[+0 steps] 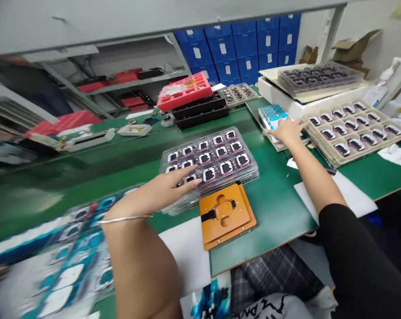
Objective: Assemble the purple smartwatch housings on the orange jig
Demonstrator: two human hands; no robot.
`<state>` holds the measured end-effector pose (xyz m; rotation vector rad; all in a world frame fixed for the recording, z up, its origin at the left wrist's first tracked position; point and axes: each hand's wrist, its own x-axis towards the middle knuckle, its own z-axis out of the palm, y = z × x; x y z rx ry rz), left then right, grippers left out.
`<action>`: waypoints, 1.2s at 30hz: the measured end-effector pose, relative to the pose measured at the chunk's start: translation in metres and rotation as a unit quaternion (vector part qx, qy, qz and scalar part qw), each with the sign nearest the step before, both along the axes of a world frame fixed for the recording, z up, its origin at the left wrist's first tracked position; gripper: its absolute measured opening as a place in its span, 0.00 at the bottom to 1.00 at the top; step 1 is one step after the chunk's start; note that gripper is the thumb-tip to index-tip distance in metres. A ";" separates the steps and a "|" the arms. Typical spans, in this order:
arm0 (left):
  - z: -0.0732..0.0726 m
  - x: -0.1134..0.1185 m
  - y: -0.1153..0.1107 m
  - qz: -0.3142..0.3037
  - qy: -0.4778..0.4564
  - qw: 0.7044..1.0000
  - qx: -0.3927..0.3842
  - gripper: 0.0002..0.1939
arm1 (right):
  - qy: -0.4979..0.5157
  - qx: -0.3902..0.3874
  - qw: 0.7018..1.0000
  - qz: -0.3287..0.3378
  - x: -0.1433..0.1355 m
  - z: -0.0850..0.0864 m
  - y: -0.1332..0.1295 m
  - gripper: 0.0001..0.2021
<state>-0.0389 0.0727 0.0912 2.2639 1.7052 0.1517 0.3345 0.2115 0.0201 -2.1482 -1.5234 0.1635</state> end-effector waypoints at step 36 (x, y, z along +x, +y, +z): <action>0.020 0.025 -0.011 -0.023 0.022 0.999 -0.018 0.36 | -0.016 0.044 0.999 0.004 -0.015 0.038 -0.031 0.26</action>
